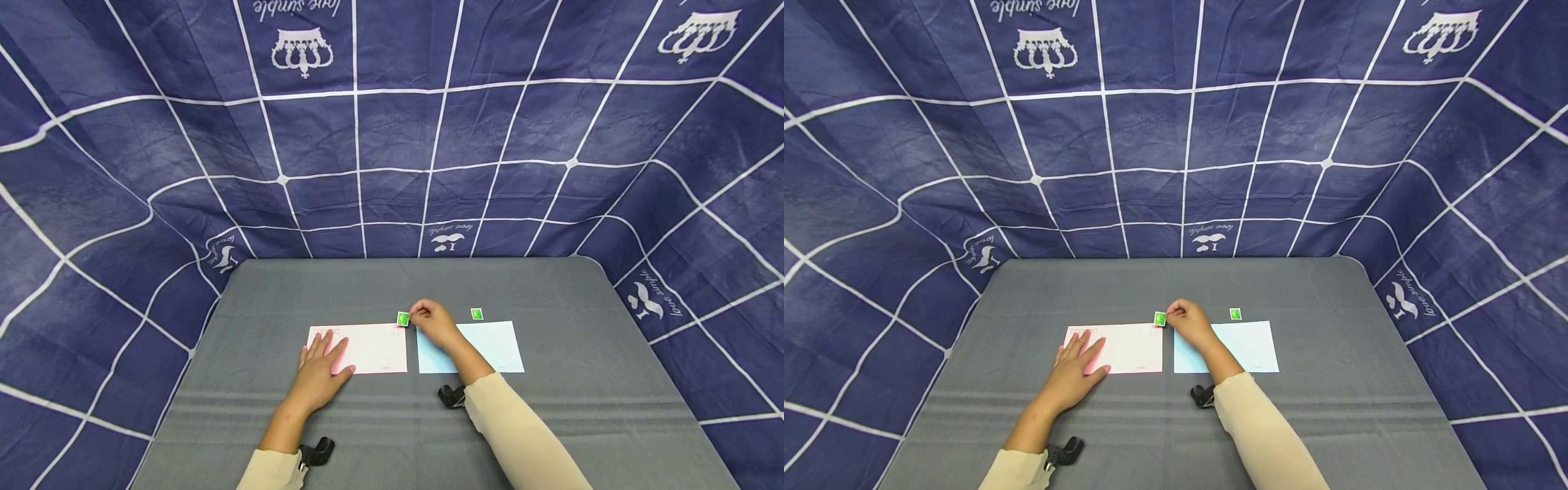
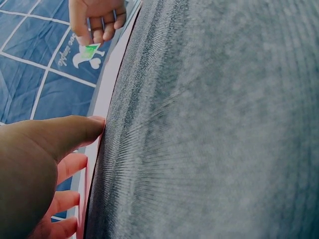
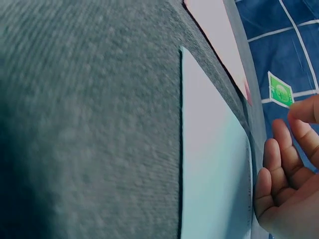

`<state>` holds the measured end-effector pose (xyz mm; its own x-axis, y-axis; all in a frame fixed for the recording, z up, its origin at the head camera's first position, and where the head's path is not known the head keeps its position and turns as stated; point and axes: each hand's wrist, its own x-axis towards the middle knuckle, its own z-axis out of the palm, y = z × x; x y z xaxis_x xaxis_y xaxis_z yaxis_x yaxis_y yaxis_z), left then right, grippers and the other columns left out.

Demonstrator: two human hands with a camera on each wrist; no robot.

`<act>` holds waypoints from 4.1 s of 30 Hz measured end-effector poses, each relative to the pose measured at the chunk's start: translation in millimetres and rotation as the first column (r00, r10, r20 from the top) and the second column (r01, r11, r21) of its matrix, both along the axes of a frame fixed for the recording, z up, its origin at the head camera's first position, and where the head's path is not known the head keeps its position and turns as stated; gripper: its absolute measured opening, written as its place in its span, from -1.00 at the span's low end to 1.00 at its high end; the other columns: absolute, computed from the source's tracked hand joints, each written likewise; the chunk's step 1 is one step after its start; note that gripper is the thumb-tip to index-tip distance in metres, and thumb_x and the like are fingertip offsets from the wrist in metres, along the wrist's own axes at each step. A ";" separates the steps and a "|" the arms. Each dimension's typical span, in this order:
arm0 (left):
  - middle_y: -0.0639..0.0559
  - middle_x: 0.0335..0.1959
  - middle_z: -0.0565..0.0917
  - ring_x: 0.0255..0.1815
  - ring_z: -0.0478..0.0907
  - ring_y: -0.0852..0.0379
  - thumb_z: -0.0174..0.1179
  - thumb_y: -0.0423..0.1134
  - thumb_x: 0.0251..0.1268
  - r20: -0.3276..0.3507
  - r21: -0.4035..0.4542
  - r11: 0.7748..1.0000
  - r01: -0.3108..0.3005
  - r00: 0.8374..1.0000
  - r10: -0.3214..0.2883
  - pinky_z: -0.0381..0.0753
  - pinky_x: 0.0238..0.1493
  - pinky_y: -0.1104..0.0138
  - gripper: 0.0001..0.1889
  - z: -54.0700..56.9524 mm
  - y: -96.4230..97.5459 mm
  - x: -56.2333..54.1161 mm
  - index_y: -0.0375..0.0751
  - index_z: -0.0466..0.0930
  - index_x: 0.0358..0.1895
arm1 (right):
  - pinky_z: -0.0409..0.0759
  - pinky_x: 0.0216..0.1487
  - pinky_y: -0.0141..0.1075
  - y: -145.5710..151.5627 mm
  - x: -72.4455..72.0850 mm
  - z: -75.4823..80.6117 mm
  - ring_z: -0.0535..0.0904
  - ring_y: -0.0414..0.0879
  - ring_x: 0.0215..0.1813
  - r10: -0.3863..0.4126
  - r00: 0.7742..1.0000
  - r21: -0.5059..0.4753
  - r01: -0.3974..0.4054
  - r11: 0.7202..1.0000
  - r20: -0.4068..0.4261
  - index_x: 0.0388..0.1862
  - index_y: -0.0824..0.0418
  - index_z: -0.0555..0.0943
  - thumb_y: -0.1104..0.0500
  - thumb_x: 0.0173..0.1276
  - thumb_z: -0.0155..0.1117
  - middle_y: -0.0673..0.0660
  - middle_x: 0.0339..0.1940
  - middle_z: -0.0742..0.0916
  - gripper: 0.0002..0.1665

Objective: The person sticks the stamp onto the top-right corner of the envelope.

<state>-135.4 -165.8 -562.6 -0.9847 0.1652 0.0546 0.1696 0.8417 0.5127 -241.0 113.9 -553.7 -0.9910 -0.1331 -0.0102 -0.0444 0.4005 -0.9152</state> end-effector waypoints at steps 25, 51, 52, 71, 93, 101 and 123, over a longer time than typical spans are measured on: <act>-0.31 0.58 0.23 0.64 0.01 -0.37 0.30 0.03 0.32 -0.005 -0.013 1.000 -0.009 1.000 0.008 -0.06 0.51 -0.37 -0.34 -2.7 0.2 -0.9 -0.12 0.45 0.44 | 0.44 -0.42 -0.43 -18.4 9.1 6.7 0.49 -0.24 -0.47 0.064 0.998 0.068 -0.064 0.996 -0.005 -0.33 0.24 0.65 0.27 0.26 0.32 0.03 -0.48 0.67 -0.96; -0.32 0.58 0.22 0.64 0.00 -0.37 0.28 0.05 0.33 0.004 -0.015 1.000 -0.009 1.000 0.010 -0.07 0.52 -0.36 -0.34 -4.1 -0.1 -1.4 -0.10 0.44 0.45 | 0.45 -0.36 -0.41 -33.8 10.7 1.5 0.48 -0.25 -0.45 0.077 0.997 0.227 -0.069 0.971 -0.026 -0.40 0.14 0.67 0.21 0.25 0.35 -0.03 -0.52 0.65 -0.95; -0.32 0.58 0.22 0.64 0.00 -0.37 0.28 0.05 0.33 0.004 -0.014 1.000 -0.009 1.000 0.009 -0.07 0.52 -0.36 -0.34 -4.2 -0.2 -1.3 -0.10 0.44 0.45 | 0.45 -0.36 -0.41 -34.3 10.4 1.1 0.47 -0.25 -0.45 0.078 0.996 0.239 -0.068 0.969 -0.034 -0.41 0.14 0.67 0.21 0.24 0.35 -0.03 -0.52 0.65 -0.95; -0.30 0.59 0.22 0.65 -0.01 -0.36 0.27 0.06 0.34 0.007 -0.016 1.000 -0.008 1.000 0.008 -0.09 0.53 -0.34 -0.34 -4.4 -0.5 -1.2 -0.09 0.43 0.46 | 0.50 0.12 -0.19 -40.1 9.3 -3.4 0.52 -0.07 -0.22 0.046 0.990 0.389 0.011 0.921 -0.137 -0.51 0.08 0.69 0.18 0.13 0.43 0.03 -0.38 0.64 -0.93; -0.30 0.59 0.21 0.65 -0.02 -0.35 0.28 0.05 0.33 0.005 -0.005 1.000 -0.011 1.000 0.011 -0.10 0.53 -0.33 -0.34 -5.0 -0.7 -1.7 -0.08 0.43 0.46 | 0.43 -0.10 -0.18 -40.7 11.4 0.4 0.47 -0.04 -0.20 0.009 0.994 0.413 0.037 0.910 -0.109 -0.43 0.08 0.68 0.15 0.15 0.39 0.06 -0.34 0.61 -0.96; -0.30 0.58 0.23 0.65 -0.01 -0.36 0.28 0.05 0.33 -0.008 -0.005 1.000 -0.011 1.000 0.011 -0.09 0.53 -0.34 -0.34 -5.2 -1.1 -1.0 -0.08 0.44 0.45 | 0.42 0.11 -0.02 -33.4 18.5 3.7 0.54 0.05 0.00 0.087 0.978 0.452 0.007 0.892 -0.188 -0.24 0.08 0.70 0.14 0.16 0.47 0.09 -0.13 0.66 -0.82; -0.30 0.59 0.22 0.65 -0.02 -0.36 0.28 0.06 0.33 -0.007 -0.007 1.000 -0.010 1.000 0.010 -0.10 0.53 -0.34 -0.34 -6.5 -2.0 -2.9 -0.09 0.43 0.46 | 0.40 0.38 0.16 -16.2 39.5 15.5 0.50 0.11 0.38 0.563 0.809 0.695 -0.308 0.650 -0.168 0.30 0.05 0.64 -0.03 0.34 0.38 0.15 0.43 0.59 -0.45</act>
<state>-138.3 -167.8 -569.1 -0.9859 0.1561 0.0599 0.1648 0.8470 0.5054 -201.5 97.6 -538.2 -0.7659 -0.6395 0.0667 -0.6173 0.7023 -0.3544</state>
